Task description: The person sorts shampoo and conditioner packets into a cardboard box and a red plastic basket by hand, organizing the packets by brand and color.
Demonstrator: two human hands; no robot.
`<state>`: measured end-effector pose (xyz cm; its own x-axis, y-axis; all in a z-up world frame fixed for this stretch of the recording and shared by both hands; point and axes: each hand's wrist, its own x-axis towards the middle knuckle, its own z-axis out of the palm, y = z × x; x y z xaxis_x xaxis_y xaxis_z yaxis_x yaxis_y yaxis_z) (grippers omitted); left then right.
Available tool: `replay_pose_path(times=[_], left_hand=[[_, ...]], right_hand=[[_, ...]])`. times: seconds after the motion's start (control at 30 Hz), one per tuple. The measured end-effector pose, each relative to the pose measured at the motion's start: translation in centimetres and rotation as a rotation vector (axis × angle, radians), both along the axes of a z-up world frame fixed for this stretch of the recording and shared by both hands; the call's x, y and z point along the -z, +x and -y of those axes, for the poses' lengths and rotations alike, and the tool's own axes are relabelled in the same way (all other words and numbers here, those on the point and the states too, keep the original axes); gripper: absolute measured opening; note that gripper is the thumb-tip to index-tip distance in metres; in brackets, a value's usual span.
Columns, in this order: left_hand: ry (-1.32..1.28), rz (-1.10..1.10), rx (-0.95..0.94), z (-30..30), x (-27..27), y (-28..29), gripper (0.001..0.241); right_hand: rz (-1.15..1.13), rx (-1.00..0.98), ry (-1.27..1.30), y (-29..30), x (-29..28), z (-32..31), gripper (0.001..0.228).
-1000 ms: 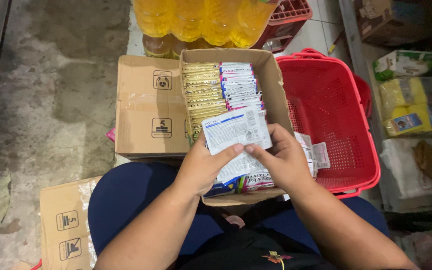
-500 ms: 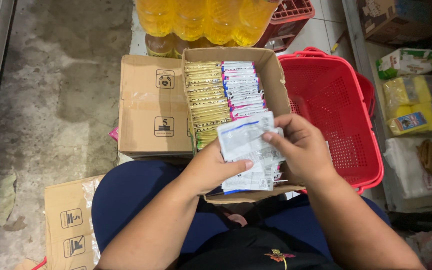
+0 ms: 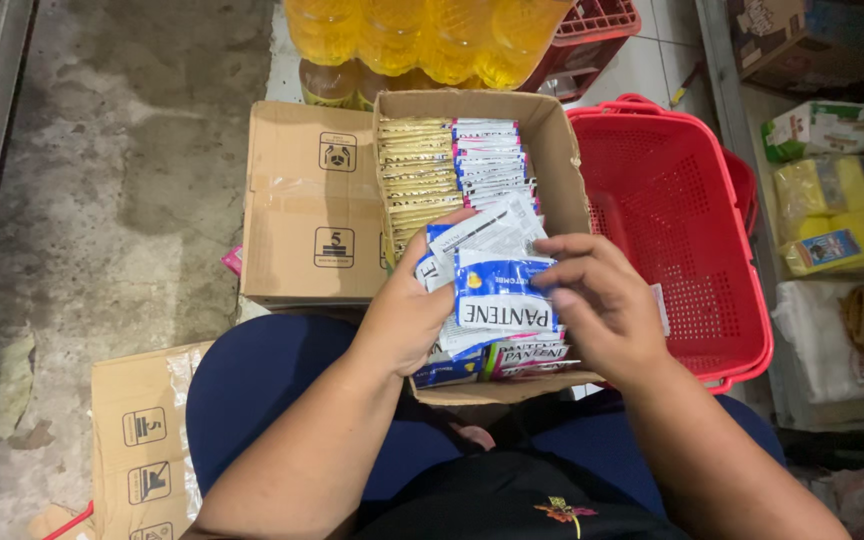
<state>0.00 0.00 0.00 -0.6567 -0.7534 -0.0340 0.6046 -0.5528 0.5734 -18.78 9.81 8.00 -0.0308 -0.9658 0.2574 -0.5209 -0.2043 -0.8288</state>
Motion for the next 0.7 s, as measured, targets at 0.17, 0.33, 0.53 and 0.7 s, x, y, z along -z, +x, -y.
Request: replay_pose_path(times=[0.17, 0.33, 0.53, 0.7], left_hand=[[-0.112, 0.059, -0.113, -0.3, 0.0, -0.2, 0.062], [-0.115, 0.037, -0.347, 0.2, -0.2, 0.3, 0.063], [-0.041, -0.028, -0.741, 2.1, -1.1, 2.7, 0.064], [-0.061, -0.069, -0.725, 2.0, -1.5, 2.6, 0.064]], right_hand=[[0.339, 0.115, 0.153, 1.1, 2.2, 1.1, 0.073], [0.523, 0.23, 0.387, 0.0, 4.7, 1.5, 0.055], [0.173, 0.011, 0.39, -0.4, 2.3, 1.3, 0.059], [0.021, -0.055, 0.523, 0.8, 1.3, 2.4, 0.037]])
